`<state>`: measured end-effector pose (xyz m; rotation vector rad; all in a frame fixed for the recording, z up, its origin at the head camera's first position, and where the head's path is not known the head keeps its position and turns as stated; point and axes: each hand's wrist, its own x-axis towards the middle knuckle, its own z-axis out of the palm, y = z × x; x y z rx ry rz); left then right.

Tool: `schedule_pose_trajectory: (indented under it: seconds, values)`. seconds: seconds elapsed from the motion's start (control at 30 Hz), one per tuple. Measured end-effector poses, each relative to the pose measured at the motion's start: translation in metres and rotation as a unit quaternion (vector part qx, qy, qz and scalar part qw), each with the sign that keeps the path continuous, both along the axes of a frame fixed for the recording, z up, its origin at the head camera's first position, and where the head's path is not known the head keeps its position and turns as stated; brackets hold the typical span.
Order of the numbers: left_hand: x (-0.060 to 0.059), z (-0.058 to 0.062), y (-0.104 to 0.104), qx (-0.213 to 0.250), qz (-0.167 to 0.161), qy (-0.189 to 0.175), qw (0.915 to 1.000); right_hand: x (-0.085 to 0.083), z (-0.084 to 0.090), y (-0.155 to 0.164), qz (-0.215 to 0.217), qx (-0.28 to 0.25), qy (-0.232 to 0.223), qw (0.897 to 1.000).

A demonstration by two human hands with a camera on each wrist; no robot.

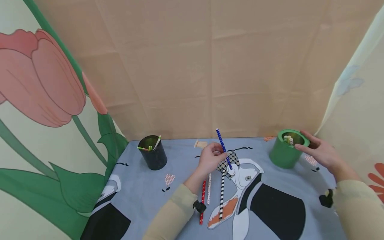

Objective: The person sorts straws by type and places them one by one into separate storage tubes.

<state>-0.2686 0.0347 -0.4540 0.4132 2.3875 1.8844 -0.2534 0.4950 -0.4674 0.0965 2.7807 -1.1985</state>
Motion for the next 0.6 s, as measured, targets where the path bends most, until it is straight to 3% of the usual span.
schedule_pose_trajectory:
  seconds: [0.27,0.4,0.6]
  values:
    - [0.004,0.004,0.028,0.011,-0.018,0.002,0.9998,0.003,0.0,0.003,-0.005,0.003,0.004,1.0]
    - [0.002,0.011,0.041,-0.011,-0.032,0.021,0.9992,0.003,0.002,0.002,-0.008,0.016,0.004,1.0]
    - [-0.008,0.022,0.061,-0.051,-0.081,0.073,0.9927,0.001,0.002,0.0,0.001,0.02,0.0,1.0]
